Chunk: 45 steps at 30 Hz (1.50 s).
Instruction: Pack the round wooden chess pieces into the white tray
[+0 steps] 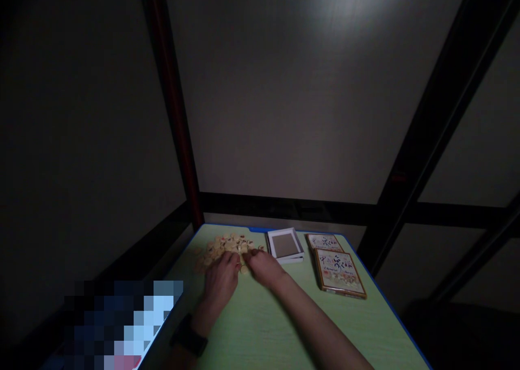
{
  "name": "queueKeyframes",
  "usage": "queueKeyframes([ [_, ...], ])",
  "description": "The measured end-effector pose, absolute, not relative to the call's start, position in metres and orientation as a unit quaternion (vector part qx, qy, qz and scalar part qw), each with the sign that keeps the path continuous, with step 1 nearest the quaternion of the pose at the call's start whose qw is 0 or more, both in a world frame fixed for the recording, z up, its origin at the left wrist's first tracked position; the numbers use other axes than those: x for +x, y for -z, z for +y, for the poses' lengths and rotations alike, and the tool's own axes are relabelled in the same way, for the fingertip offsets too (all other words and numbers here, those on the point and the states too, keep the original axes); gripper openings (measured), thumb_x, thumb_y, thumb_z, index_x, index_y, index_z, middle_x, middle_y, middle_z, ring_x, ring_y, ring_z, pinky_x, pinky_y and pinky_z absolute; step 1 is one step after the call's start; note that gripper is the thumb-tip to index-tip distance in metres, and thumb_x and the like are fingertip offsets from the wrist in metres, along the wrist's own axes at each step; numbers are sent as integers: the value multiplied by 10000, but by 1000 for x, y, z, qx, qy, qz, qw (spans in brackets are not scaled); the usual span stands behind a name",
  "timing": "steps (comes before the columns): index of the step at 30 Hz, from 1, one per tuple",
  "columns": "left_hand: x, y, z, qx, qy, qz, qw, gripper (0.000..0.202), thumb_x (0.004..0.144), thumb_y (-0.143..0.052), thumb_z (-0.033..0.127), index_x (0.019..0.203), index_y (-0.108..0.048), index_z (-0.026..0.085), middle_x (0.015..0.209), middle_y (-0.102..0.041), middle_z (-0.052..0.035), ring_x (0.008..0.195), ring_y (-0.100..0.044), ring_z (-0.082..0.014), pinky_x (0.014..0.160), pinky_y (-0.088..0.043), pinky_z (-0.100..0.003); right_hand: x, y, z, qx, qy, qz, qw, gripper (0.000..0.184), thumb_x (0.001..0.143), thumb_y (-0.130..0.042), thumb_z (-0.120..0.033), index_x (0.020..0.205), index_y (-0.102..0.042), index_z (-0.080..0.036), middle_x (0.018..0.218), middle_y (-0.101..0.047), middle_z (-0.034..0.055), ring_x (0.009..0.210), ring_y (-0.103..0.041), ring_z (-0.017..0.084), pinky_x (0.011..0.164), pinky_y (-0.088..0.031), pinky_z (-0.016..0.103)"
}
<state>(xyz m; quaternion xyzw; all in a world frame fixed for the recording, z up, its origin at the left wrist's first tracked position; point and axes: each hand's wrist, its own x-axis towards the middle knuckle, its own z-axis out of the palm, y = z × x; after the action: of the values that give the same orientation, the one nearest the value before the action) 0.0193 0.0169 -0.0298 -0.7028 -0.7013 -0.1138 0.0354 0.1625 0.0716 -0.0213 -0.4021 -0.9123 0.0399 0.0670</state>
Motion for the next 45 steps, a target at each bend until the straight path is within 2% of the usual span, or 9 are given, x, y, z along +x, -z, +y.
queueKeyframes([
  [3,24,28,14,-714,134,-687,16,282,981,-404,204,1084,-667,216,1100,-654,-82,997,-631,-217,817,-466,-323,167,26,69,-417,-99,-896,120,356,867,-445,-33,1138,-646,-147,1081,-718,127,1001,-668,198,834,-458,236],
  [6,28,27,11,-735,137,-664,-5,262,976,-455,272,1079,-689,217,1107,-662,-80,1047,-610,-225,845,-464,-327,171,30,69,-422,-160,-874,180,324,816,-471,1,1006,-684,-153,973,-740,89,939,-673,180,806,-445,213],
  [10,29,28,11,-748,113,-654,-26,239,956,-517,250,1099,-706,222,1140,-679,-72,1101,-596,-229,889,-469,-331,172,36,70,-440,-172,-857,206,273,803,-488,3,864,-703,-154,900,-736,75,888,-660,184,774,-434,217],
  [20,30,37,18,-735,98,-671,0,331,987,-424,168,1220,-651,225,1141,-722,-90,1103,-638,-239,921,-492,-357,172,45,66,-487,-116,-844,193,313,891,-446,-24,1023,-705,-141,1094,-662,135,1013,-631,196,906,-437,245],
  [25,28,40,21,-734,112,-670,-11,316,982,-433,165,1141,-696,239,1097,-733,-66,1065,-643,-216,889,-490,-324,170,34,68,-517,-79,-842,134,321,910,-453,-67,1124,-664,-181,1215,-630,121,965,-666,208,818,-469,266],
  [29,25,43,23,-733,131,-668,0,303,965,-466,162,1121,-711,248,1105,-713,-50,1107,-598,-216,912,-465,-316,167,26,68,-512,-49,-854,73,312,915,-450,-73,1091,-677,-196,1160,-665,110,957,-685,234,789,-481,290],
  [36,20,48,25,-716,142,-683,13,290,962,-450,172,1099,-694,246,1105,-658,-42,1051,-574,-188,845,-436,-274,164,28,65,-523,-23,-850,57,315,938,-451,-117,1148,-670,-204,1169,-660,136,927,-700,251,741,-490,301],
  [40,13,40,27,-691,162,-704,-2,308,976,-429,184,1147,-675,257,1117,-655,-45,1008,-587,-183,827,-433,-279,165,36,66,-533,-50,-839,99,347,931,-445,-95,1187,-654,-199,1160,-674,139,924,-694,245,745,-476,298],
  [45,4,36,29,-675,151,-722,16,314,981,-403,187,1095,-690,243,1115,-647,-64,1004,-598,-198,825,-436,-298,169,51,73,-527,-110,-816,210,278,910,-448,-48,953,-697,-164,958,-719,97,920,-673,187,769,-432,227],
])
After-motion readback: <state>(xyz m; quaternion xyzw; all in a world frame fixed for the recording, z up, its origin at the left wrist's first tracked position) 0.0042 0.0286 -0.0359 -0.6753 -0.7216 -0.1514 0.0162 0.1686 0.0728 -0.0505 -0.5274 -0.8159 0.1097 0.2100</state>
